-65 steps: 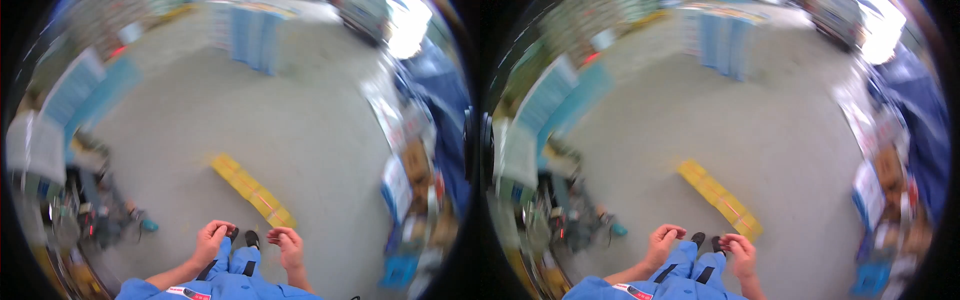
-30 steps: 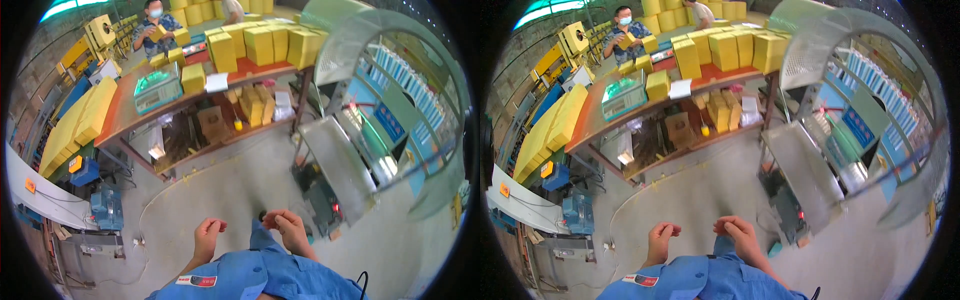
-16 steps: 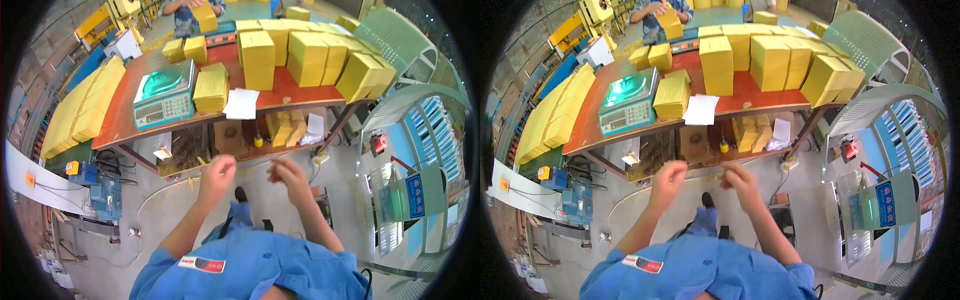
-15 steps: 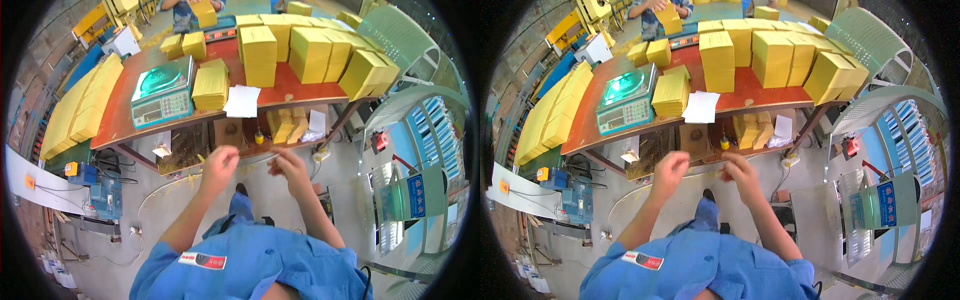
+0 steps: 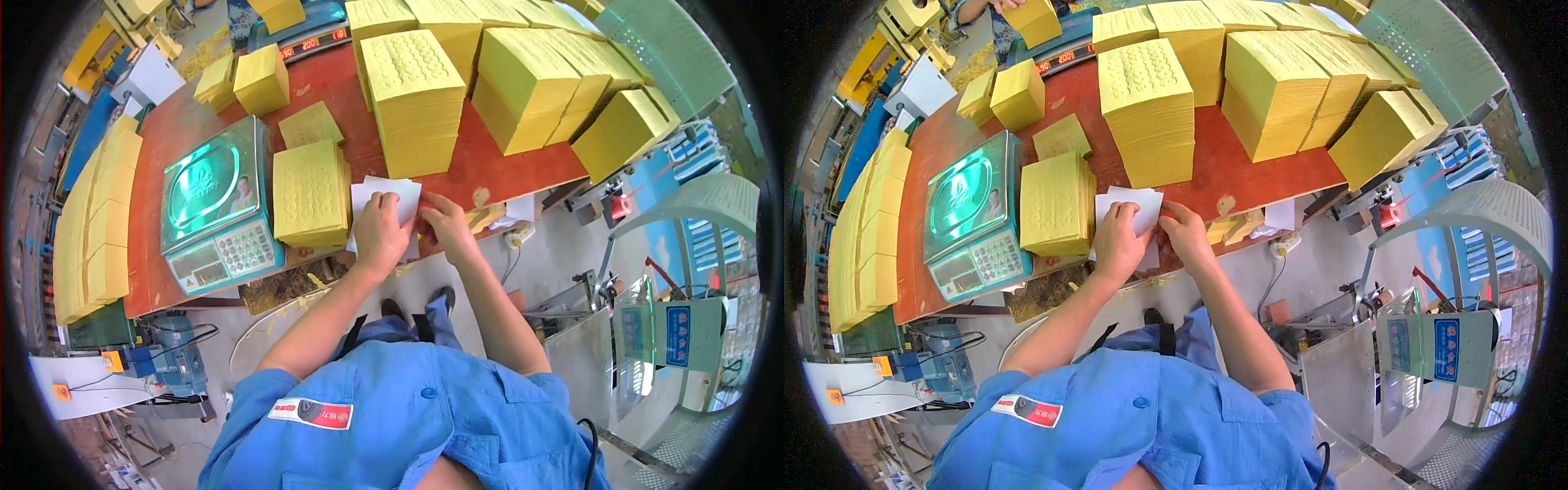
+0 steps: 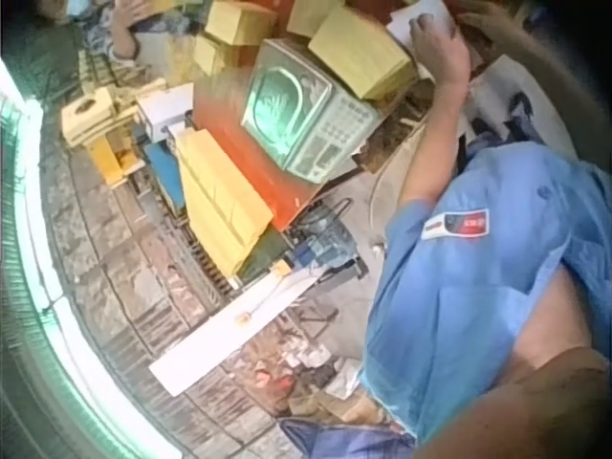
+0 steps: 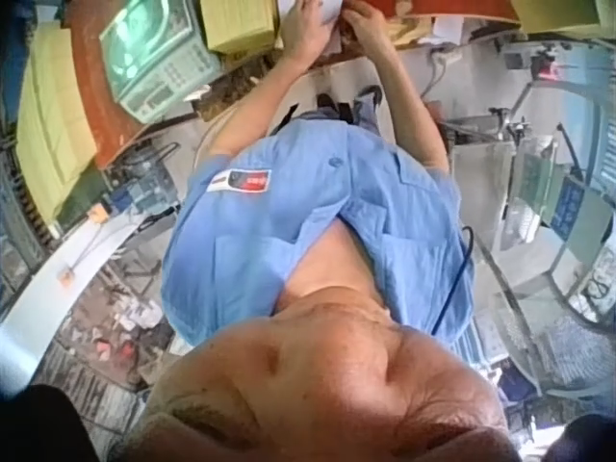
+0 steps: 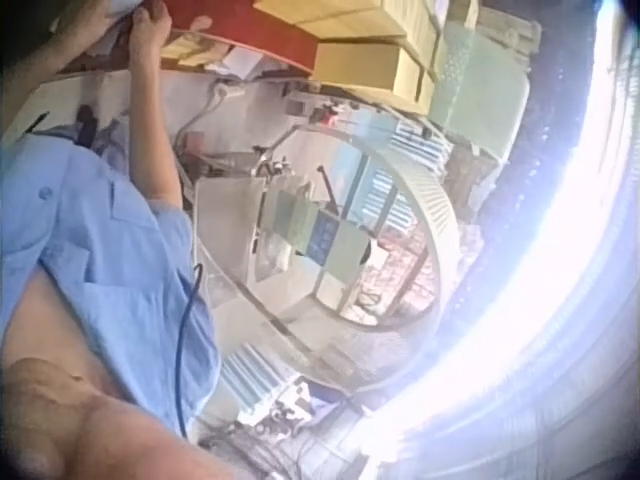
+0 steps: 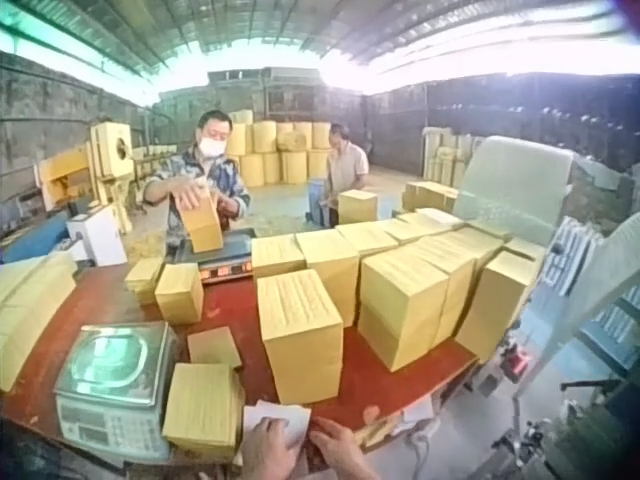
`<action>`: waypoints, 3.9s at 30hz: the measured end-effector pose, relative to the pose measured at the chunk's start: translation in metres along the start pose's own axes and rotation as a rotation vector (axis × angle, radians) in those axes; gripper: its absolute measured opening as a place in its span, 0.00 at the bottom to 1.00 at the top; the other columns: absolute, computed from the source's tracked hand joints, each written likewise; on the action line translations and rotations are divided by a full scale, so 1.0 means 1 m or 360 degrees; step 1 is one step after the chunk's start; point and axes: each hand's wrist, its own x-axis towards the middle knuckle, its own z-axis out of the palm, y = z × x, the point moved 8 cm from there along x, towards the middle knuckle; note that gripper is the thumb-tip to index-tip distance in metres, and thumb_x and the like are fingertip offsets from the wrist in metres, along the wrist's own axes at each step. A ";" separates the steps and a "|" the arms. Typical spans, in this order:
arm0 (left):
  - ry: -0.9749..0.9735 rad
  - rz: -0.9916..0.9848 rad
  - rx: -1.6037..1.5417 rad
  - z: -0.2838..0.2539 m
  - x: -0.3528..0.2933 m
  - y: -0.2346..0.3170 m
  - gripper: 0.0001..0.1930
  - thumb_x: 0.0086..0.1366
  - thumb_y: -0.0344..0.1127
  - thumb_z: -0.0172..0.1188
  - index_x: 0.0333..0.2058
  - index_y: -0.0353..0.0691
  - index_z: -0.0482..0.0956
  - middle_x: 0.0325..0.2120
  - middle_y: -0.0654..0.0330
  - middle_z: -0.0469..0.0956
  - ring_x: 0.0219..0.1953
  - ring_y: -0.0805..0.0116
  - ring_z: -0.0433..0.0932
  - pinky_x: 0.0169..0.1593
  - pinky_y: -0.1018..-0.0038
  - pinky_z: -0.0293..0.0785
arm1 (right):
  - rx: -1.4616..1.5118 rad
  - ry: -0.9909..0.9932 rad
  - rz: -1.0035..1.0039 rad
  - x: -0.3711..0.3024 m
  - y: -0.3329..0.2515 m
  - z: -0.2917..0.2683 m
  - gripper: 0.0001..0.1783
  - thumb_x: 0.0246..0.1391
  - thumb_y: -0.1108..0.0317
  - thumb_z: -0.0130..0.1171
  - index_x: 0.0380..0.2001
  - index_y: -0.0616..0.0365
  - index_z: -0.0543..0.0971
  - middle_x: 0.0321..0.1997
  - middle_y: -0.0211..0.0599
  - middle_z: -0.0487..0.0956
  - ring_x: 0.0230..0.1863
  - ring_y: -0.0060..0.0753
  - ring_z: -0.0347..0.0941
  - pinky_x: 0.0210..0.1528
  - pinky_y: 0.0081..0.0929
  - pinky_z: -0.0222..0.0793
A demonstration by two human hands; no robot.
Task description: Gathering stacks of yellow paper blocks, inserting clean divider sheets, and using an automated band strapping machine to bundle them.
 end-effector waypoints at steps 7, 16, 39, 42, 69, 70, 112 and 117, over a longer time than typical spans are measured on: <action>-0.0107 -0.0275 -0.0045 0.003 0.011 -0.014 0.20 0.52 0.37 0.71 0.40 0.37 0.72 0.38 0.53 0.75 0.38 0.52 0.77 0.40 0.59 0.74 | -0.0043 -0.0317 -0.0045 0.003 -0.015 0.017 0.19 0.59 0.74 0.49 0.52 0.65 0.76 0.20 0.25 0.71 0.20 0.15 0.64 0.21 0.17 0.58; 0.0117 -0.0467 -0.0572 0.006 0.001 -0.044 0.05 0.61 0.27 0.61 0.35 0.34 0.75 0.23 0.48 0.77 0.25 0.53 0.77 0.31 0.64 0.72 | -0.0073 -0.0288 0.0111 -0.004 0.007 -0.016 0.15 0.61 0.72 0.50 0.49 0.63 0.78 0.24 0.28 0.74 0.23 0.18 0.68 0.26 0.17 0.65; -0.0317 -0.0215 -0.0365 0.001 0.003 -0.014 0.31 0.47 0.38 0.74 0.49 0.38 0.71 0.43 0.53 0.72 0.42 0.55 0.73 0.46 0.64 0.71 | 0.0393 -0.0415 0.0148 -0.038 0.033 0.006 0.14 0.61 0.73 0.49 0.48 0.65 0.75 0.41 0.36 0.79 0.41 0.26 0.76 0.44 0.25 0.72; -0.0317 -0.0192 -0.0382 0.001 -0.001 -0.016 0.31 0.47 0.38 0.74 0.49 0.38 0.71 0.43 0.52 0.72 0.43 0.54 0.74 0.46 0.64 0.72 | 0.0433 -0.0412 0.0154 -0.041 0.037 0.008 0.14 0.61 0.73 0.49 0.48 0.65 0.75 0.41 0.36 0.79 0.41 0.26 0.76 0.44 0.25 0.72; -0.0331 -0.0155 -0.0217 0.000 -0.006 -0.005 0.32 0.46 0.35 0.74 0.50 0.38 0.69 0.43 0.52 0.70 0.43 0.52 0.73 0.45 0.62 0.72 | 0.0499 -0.0468 0.0185 -0.039 0.055 0.003 0.15 0.60 0.74 0.47 0.48 0.65 0.74 0.40 0.35 0.79 0.39 0.25 0.76 0.41 0.24 0.73; -0.0343 -0.0173 -0.0238 0.000 -0.007 -0.006 0.31 0.46 0.35 0.73 0.50 0.39 0.70 0.43 0.53 0.70 0.42 0.54 0.74 0.44 0.63 0.72 | 0.0500 -0.0468 0.0186 -0.040 0.056 0.002 0.15 0.60 0.74 0.47 0.48 0.65 0.74 0.40 0.35 0.79 0.39 0.25 0.76 0.41 0.24 0.73; -0.0320 -0.0294 -0.0650 -0.006 -0.017 -0.023 0.04 0.61 0.27 0.59 0.35 0.35 0.78 0.28 0.59 0.73 0.29 0.69 0.71 0.34 0.75 0.68 | -0.0501 -0.0089 -0.0871 -0.080 -0.004 0.021 0.06 0.54 0.73 0.59 0.34 0.65 0.78 0.40 0.47 0.81 0.27 0.33 0.78 0.31 0.30 0.74; -0.0308 -0.0348 -0.0814 0.000 -0.017 -0.036 0.06 0.62 0.32 0.62 0.33 0.34 0.79 0.28 0.60 0.75 0.28 0.72 0.71 0.34 0.75 0.69 | 0.0185 -0.0221 -0.0380 -0.061 0.015 0.025 0.06 0.58 0.73 0.54 0.36 0.65 0.77 0.44 0.44 0.79 0.28 0.29 0.79 0.26 0.24 0.72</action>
